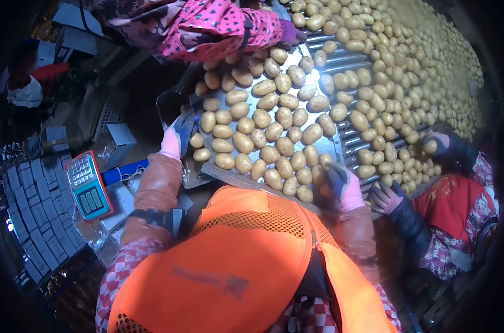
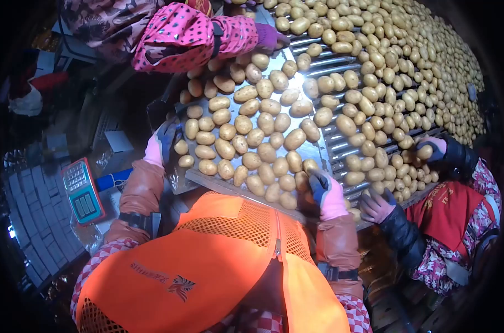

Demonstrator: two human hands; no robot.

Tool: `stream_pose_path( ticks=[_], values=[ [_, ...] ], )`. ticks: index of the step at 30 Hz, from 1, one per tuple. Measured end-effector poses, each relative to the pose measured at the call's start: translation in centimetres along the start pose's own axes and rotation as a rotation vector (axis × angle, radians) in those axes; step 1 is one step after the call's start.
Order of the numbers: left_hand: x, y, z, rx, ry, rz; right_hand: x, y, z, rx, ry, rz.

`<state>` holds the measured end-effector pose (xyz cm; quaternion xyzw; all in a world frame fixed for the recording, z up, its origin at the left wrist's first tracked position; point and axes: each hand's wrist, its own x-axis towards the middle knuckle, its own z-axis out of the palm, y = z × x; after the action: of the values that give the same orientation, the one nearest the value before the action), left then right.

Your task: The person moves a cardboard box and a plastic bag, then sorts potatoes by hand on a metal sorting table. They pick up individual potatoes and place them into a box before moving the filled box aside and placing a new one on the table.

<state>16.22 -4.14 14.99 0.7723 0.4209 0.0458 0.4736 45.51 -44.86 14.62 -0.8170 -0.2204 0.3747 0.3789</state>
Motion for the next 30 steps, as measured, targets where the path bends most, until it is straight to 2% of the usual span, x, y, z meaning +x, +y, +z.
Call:
stream_pose_path(
  ticks=[1,2,3,5,6,7,9,11,13,16,17,18,19,21,22,23,24,25,26,27,28,29,30],
  values=[
    [-0.9,-0.2,0.5,-0.287,0.172,-0.125,-0.3,0.3,-0.8,-0.151,-0.195,0.177],
    [-1.7,-0.5,0.7,-0.381,0.224,-0.181,-1.2,1.5,-0.7,-0.077,-0.190,0.118],
    [-2.0,-1.2,1.3,-0.383,0.226,-0.178,-1.0,1.5,-0.3,-0.079,-0.189,0.115],
    [-2.0,-4.4,3.4,-0.421,0.273,-0.308,-0.4,0.9,1.1,-0.368,-0.409,0.275],
    [-1.8,-8.4,4.7,-0.526,0.251,-0.172,0.3,1.8,3.2,-0.271,-0.303,0.339],
    [-1.6,-6.7,6.2,-0.636,0.282,-0.076,0.5,-3.5,4.5,-0.528,-0.232,0.396],
    [-1.2,-0.8,5.5,0.115,0.168,0.178,1.6,-2.5,5.6,-0.481,-0.247,0.247],
    [1.1,4.7,5.9,0.449,0.041,-0.046,1.4,-2.9,6.4,-0.410,-0.227,0.259],
    [4.3,6.0,7.4,0.696,-0.006,-0.173,1.5,-3.0,6.5,-0.349,-0.202,0.259],
    [7.8,4.9,6.6,0.680,-0.043,-0.180,0.6,-1.3,6.7,-0.343,-0.186,0.161],
    [8.2,4.8,6.1,0.649,-0.077,-0.194,0.3,-0.3,6.6,-0.217,-0.163,0.134],
    [6.8,6.1,5.4,0.576,-0.036,-0.187,0.3,0.2,6.4,-0.091,-0.136,0.103],
    [5.4,7.3,5.2,0.579,-0.022,-0.179,0.4,0.0,6.2,-0.087,-0.129,0.089],
    [2.2,8.8,6.1,0.238,0.034,-0.231,0.0,-1.3,5.6,0.469,-0.188,0.329],
    [1.1,6.7,7.9,0.214,-0.089,-0.105,-0.2,-4.4,5.9,0.880,-0.303,0.454],
    [0.4,4.8,9.7,0.183,-0.215,0.022,-1.3,-7.1,6.6,0.884,-0.302,0.458],
    [-1.3,10.1,7.7,0.301,-0.215,-0.029,-2.1,-9.6,7.4,1.058,-0.246,0.405],
    [0.9,8.1,7.4,0.286,0.026,0.111,-2.4,-10.8,7.9,1.230,-0.188,0.345],
    [3.1,6.0,5.9,0.329,0.114,-0.018,-1.7,-8.1,9.8,1.109,-0.145,0.133],
    [4.6,7.1,3.3,0.370,0.200,-0.147,-0.3,-4.6,11.0,1.111,-0.141,0.132],
    [6.7,6.2,1.6,0.457,0.193,-0.193,1.3,-0.3,11.3,0.906,-0.208,0.113],
    [8.5,4.9,0.5,0.543,0.183,-0.242,2.1,2.0,11.2,0.700,-0.272,0.097],
    [10.3,2.8,0.7,0.542,0.179,-0.240,2.2,2.4,11.1,0.632,-0.277,0.051]
  ],
)
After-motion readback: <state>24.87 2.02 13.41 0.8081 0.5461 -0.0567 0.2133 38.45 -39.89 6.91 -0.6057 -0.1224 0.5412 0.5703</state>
